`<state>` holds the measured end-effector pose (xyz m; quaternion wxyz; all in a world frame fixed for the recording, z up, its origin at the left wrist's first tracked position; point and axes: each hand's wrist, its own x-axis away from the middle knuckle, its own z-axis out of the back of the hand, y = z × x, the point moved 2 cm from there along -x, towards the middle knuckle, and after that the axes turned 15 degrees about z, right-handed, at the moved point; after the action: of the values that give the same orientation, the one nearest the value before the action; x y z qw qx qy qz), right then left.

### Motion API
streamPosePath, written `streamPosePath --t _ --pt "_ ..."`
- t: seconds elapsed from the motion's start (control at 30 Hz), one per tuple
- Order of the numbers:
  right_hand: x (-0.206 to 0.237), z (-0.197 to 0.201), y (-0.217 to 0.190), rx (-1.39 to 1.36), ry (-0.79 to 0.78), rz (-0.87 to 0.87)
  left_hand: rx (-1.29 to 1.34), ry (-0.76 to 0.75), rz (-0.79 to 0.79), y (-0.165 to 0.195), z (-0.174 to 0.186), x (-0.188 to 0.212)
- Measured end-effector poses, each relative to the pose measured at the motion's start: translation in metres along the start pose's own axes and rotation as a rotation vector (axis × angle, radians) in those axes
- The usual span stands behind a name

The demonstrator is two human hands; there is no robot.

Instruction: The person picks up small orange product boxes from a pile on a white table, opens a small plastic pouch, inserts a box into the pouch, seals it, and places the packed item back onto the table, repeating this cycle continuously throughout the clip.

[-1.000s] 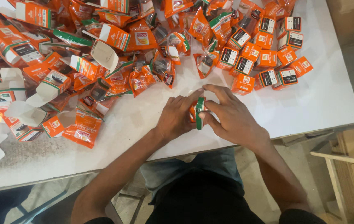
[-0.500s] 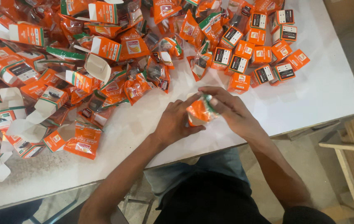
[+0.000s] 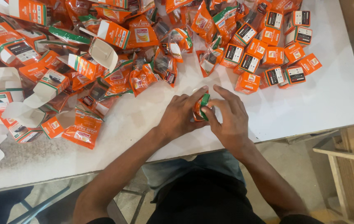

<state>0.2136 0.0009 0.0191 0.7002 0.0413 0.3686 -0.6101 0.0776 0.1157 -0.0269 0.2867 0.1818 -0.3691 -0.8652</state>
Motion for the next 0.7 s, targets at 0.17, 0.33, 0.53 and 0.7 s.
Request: streamPosePath --t 0.17,0.33,0.53,0.7 --pt "-0.011 0.024 -0.003 0.075 -0.182 0.241 0.015 -0.026 -0.003 -0.002 0.001 0.001" --pt "-0.014 0.016 -0.002 0.258 -0.377 0.25 -0.017 0.018 -0.089 0.001 0.001 0.003" --pt "-0.008 0.0 0.014 0.102 -0.494 0.077 0.024 0.037 -0.112 0.004 0.004 0.006" --pt "-0.005 -0.002 0.013 -0.191 -0.289 -0.161 0.066 0.121 -0.188 0.005 0.008 0.008"
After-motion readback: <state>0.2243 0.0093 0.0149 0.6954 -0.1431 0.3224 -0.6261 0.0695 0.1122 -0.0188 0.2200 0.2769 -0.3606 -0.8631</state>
